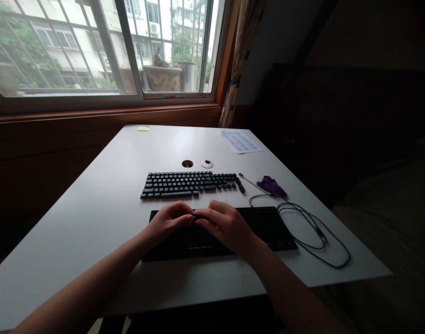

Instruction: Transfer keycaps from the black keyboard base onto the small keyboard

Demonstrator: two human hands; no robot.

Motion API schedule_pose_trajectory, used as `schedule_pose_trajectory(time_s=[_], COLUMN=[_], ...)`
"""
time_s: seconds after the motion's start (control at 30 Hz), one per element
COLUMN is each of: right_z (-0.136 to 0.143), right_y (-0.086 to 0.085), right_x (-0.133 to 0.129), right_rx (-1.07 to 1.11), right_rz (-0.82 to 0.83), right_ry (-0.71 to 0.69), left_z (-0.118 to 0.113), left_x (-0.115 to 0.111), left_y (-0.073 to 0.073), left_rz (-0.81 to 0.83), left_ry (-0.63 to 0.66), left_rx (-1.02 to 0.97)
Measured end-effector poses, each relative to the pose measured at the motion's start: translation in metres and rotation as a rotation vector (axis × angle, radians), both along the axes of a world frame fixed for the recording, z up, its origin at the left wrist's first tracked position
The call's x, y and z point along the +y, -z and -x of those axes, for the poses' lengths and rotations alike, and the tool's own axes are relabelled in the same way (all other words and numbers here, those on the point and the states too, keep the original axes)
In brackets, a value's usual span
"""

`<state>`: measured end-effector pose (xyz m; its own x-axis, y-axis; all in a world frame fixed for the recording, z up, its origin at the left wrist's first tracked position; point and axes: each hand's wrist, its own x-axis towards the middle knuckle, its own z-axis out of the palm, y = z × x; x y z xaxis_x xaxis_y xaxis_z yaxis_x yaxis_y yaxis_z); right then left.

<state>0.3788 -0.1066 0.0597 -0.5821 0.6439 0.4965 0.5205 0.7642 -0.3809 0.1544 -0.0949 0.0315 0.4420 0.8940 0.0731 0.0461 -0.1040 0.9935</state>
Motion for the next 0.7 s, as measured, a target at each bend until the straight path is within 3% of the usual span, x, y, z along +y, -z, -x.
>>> schedule_pose_trajectory(time_s=[0.27,0.5,0.7], right_z=[-0.004,-0.021,-0.023], right_y=[0.005,0.019,0.034], right_x=[0.024,0.068,0.077], right_rx=[-0.013,-0.249,-0.293], right_rz=[0.101,0.302,0.324], right_ry=[0.079,0.251,0.314], left_z=[0.005,0.01,0.007], left_x=[0.0,0.004,0.002], left_y=[-0.008,-0.002,0.001], left_rz=[-0.069,-0.443,-0.525], left_ry=[-0.061,-0.099,-0.054], left_rx=[0.134,0.495,0.559])
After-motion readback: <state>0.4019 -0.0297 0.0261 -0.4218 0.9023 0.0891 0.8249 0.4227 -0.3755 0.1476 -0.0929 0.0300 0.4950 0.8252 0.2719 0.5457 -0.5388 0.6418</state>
